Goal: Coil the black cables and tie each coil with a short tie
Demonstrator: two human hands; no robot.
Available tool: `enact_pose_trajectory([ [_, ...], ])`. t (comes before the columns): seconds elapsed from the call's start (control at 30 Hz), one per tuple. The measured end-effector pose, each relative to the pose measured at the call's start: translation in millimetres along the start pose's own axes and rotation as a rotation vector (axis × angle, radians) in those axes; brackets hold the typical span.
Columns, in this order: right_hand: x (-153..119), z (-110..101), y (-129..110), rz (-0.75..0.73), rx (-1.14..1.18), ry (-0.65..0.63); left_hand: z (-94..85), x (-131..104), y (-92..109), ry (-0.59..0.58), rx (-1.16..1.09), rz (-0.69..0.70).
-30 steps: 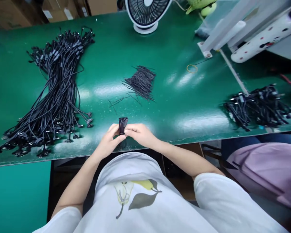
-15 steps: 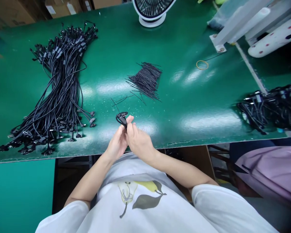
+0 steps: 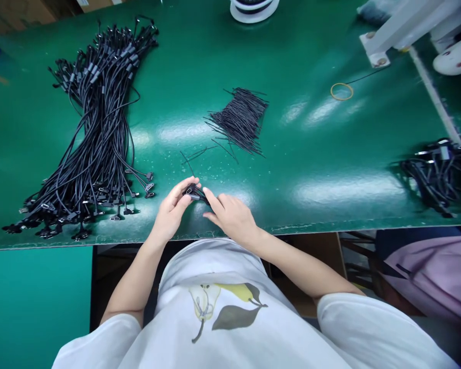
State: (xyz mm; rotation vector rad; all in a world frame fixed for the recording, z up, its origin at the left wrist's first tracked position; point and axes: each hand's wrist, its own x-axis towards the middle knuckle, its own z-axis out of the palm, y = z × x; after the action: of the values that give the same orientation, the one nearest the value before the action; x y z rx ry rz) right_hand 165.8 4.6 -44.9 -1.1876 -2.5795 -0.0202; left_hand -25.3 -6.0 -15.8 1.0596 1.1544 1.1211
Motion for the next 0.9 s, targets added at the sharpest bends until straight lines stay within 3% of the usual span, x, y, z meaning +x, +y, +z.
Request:
enact_pose_trajectory([
  [0.2,10,1,-2,0.098,0.027,-0.099,4.4,2,-5,-0.05,0.1,0.077],
  [0.43,7,3,-1,0.045,0.114,-0.072,-9.9,4,9,-0.212,0.686,0.242],
  [0.6,11,-4,1,0.003,0.06,-0.163,-9.1,1,7,-0.188,0.693,0.177],
  [0.77,13,2,3,-0.002,0.086,-0.238,-6.3,4,-3,-0.197,0.543,0.149],
  [0.83,4,-2,24,0.095,0.075,-0.187,-17.9,7,-4,-0.122,0.541,0.165],
  [0.9,-15,-11,66,0.296,0.02,-0.067,-40.0,8,-1,0.106,0.689,0.187],
])
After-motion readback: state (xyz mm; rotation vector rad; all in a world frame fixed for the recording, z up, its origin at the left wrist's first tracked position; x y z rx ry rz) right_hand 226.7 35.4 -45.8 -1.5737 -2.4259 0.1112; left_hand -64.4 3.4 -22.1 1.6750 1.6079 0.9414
